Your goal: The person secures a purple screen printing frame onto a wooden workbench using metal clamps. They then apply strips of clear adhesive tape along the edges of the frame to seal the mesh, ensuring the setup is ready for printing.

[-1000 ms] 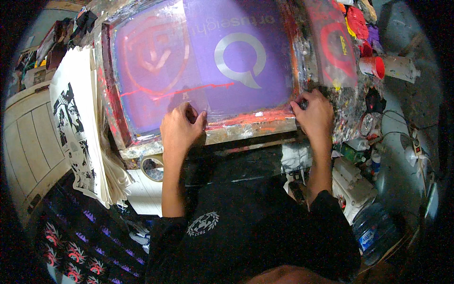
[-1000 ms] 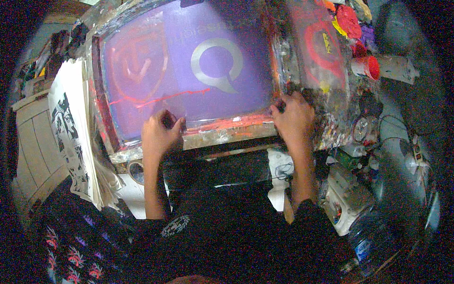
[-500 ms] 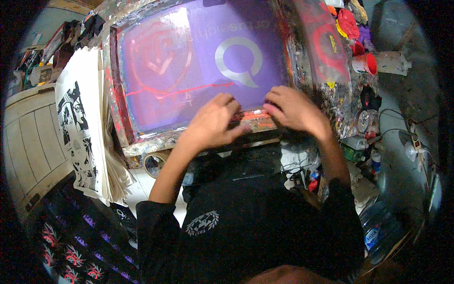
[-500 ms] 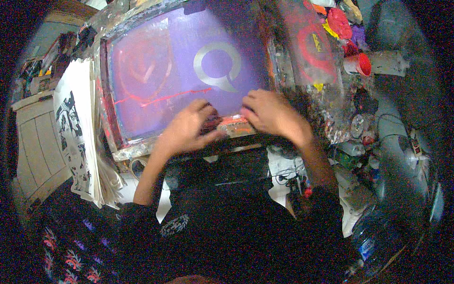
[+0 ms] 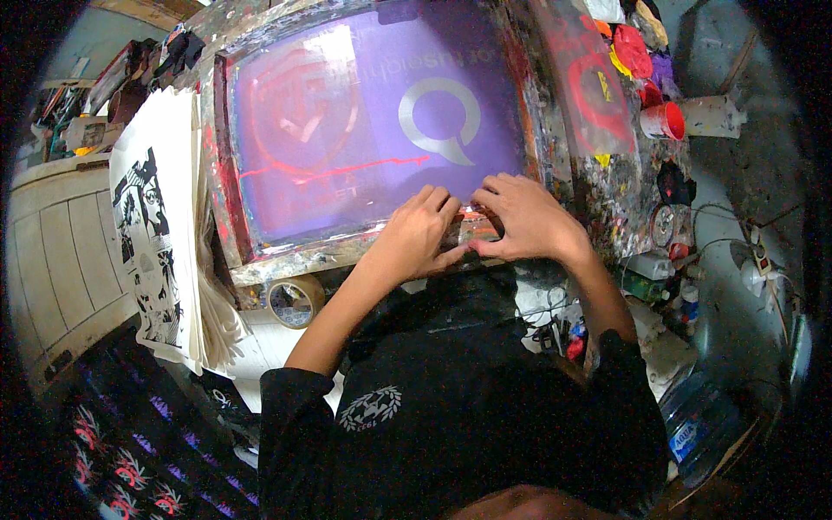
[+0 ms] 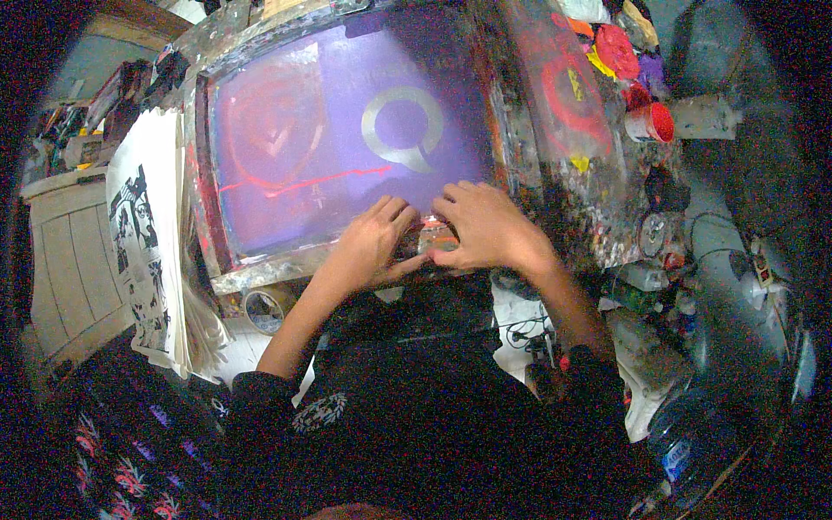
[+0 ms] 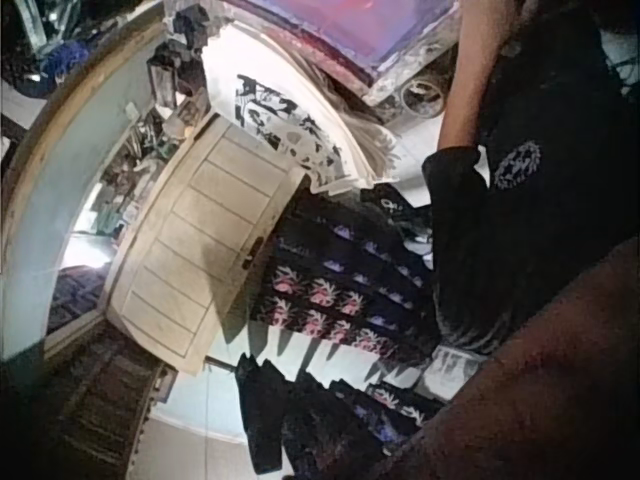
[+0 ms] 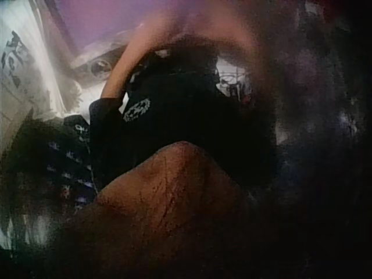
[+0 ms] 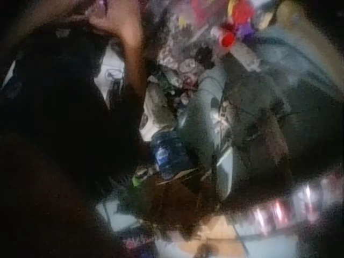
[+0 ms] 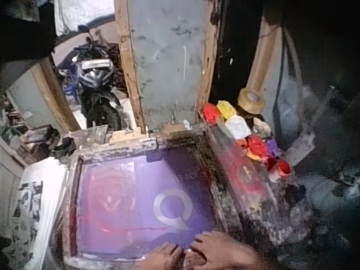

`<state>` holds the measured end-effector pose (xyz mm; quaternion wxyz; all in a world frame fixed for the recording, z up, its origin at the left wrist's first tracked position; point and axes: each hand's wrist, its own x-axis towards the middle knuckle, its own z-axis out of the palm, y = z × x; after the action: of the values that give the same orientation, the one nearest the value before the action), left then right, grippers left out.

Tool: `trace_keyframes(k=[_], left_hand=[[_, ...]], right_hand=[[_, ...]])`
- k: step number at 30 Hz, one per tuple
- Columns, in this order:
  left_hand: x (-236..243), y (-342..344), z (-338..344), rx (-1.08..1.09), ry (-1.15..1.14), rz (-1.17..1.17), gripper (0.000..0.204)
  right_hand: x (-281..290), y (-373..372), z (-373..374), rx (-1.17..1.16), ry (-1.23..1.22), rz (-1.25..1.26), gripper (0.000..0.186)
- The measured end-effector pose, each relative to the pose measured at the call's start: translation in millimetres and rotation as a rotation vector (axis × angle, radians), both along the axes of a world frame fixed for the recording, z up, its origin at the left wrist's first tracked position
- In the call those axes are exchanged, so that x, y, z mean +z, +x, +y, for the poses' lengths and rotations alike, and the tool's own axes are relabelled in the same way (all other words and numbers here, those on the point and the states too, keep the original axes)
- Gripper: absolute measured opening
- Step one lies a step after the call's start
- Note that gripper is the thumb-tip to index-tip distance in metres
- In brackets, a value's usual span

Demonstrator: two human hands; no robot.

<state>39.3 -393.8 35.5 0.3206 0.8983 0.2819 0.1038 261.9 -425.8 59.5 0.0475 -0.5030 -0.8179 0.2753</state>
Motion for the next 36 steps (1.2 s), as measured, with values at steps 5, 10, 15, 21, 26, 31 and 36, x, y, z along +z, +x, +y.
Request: trace_keyframes(k=[5, 10, 15, 21, 26, 31, 36], left_hand=[[-6, -8, -4, -0.019, 0.034, 0.046, 0.050], [1, -27, -3, 0.063, 0.105, 0.225, 0.054], [-8, -41, -9, 0.088, 0.124, 0.234, 0.056], [-21, -48, -19, 0.127, 0.186, 0.136, 0.054], [-22, -48, -22, 0.164, 0.210, 0.169, 0.053], [-10, -43, -16, 0.154, 0.208, 0.156, 0.056], [2, -23, -2, 0.057, 0.102, 0.091, 0.057]], right_hand=[[3, 0, -9, -0.083, -0.097, -0.031, 0.059], [8, 20, -18, -0.154, -0.019, -0.129, 0.062], [1, 21, -30, -0.219, 0.012, -0.112, 0.059], [-4, 24, -39, -0.198, 0.165, -0.167, 0.058], [-3, 27, -36, -0.171, 0.129, -0.152, 0.060], [9, 19, -21, -0.138, 0.146, -0.155, 0.067], [-7, -18, -4, -0.016, 0.100, 0.125, 0.061]])
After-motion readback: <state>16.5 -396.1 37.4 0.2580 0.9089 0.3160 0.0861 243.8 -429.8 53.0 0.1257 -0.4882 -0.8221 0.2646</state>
